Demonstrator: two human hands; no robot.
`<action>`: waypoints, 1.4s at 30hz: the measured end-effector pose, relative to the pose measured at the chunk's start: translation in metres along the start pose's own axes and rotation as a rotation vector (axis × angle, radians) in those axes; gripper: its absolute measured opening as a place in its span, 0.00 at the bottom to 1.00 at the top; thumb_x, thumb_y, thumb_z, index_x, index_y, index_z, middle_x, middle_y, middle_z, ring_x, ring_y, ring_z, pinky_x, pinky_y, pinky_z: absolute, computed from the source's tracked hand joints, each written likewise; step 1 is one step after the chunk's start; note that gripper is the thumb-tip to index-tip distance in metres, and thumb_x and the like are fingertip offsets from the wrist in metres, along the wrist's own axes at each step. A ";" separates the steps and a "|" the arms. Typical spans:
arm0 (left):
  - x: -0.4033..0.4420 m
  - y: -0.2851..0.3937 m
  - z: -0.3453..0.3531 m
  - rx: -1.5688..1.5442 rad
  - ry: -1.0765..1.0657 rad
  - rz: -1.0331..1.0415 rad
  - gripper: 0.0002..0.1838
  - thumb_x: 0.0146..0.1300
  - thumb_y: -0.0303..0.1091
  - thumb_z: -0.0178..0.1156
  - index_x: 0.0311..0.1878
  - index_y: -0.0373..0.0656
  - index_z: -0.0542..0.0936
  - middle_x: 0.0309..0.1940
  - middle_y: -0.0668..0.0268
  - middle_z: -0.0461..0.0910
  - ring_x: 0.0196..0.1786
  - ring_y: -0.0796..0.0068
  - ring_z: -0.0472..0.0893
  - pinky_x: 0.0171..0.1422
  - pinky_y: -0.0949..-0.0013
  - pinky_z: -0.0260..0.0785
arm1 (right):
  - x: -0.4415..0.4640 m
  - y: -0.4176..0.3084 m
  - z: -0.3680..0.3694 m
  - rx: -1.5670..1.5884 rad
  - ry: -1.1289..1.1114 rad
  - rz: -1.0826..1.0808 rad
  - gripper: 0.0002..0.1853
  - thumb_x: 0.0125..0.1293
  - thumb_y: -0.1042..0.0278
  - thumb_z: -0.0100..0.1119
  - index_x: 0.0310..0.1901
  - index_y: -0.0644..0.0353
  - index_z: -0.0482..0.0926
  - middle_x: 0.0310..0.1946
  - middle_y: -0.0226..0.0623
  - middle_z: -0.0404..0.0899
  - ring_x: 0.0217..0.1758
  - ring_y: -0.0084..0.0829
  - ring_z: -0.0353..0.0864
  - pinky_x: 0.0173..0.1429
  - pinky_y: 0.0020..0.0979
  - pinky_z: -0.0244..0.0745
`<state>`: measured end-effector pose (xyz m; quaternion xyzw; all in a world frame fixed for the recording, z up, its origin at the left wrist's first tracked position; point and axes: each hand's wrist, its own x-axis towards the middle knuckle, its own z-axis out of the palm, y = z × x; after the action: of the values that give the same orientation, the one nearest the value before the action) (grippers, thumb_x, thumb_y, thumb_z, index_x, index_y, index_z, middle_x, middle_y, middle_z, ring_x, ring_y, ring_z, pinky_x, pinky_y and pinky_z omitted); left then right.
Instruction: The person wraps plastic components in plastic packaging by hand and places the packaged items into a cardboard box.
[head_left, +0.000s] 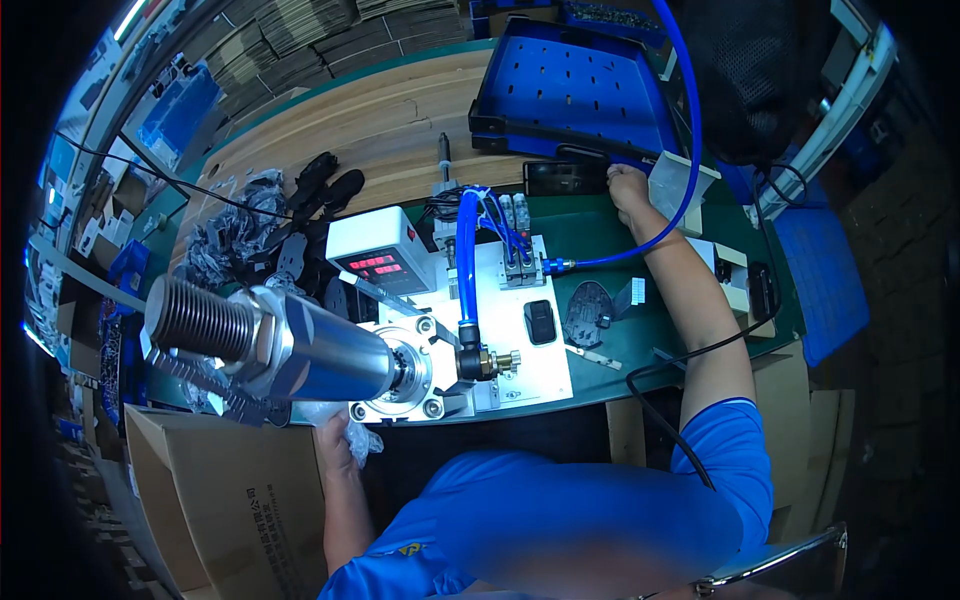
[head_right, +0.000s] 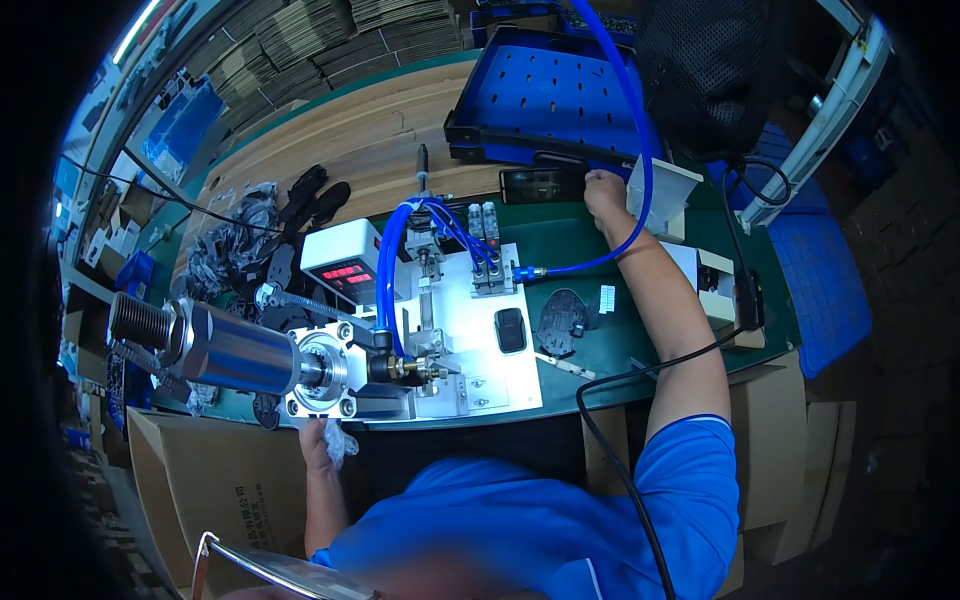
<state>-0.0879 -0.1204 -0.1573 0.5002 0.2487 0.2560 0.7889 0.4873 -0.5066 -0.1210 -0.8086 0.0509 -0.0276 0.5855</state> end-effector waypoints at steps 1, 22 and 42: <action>0.001 -0.001 -0.003 0.014 0.013 -0.009 0.32 0.63 0.27 0.61 0.73 0.38 0.73 0.62 0.57 0.81 0.60 0.64 0.81 0.68 0.62 0.69 | 0.008 -0.013 -0.015 0.074 -0.151 0.174 0.18 0.78 0.65 0.56 0.59 0.70 0.85 0.55 0.46 0.88 0.58 0.45 0.86 0.66 0.37 0.76; 0.009 -0.012 -0.020 0.050 0.003 0.011 0.26 0.69 0.30 0.61 0.69 0.35 0.74 0.56 0.56 0.82 0.54 0.65 0.81 0.64 0.65 0.71 | -0.056 -0.070 -0.152 0.432 -0.255 -0.037 0.24 0.77 0.63 0.65 0.67 0.69 0.77 0.56 0.51 0.85 0.57 0.39 0.89 0.66 0.33 0.85; 0.013 -0.010 -0.013 -0.108 0.015 -0.040 0.27 0.67 0.31 0.63 0.68 0.33 0.74 0.54 0.56 0.83 0.51 0.65 0.82 0.61 0.68 0.74 | -0.399 -0.054 -0.203 -0.716 -0.115 -0.108 0.09 0.68 0.70 0.64 0.36 0.67 0.87 0.29 0.42 0.85 0.29 0.31 0.78 0.40 0.32 0.75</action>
<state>-0.0848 -0.1066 -0.1731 0.4499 0.2504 0.2568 0.8179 0.0725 -0.6355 0.0001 -0.9641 -0.0184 0.0065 0.2650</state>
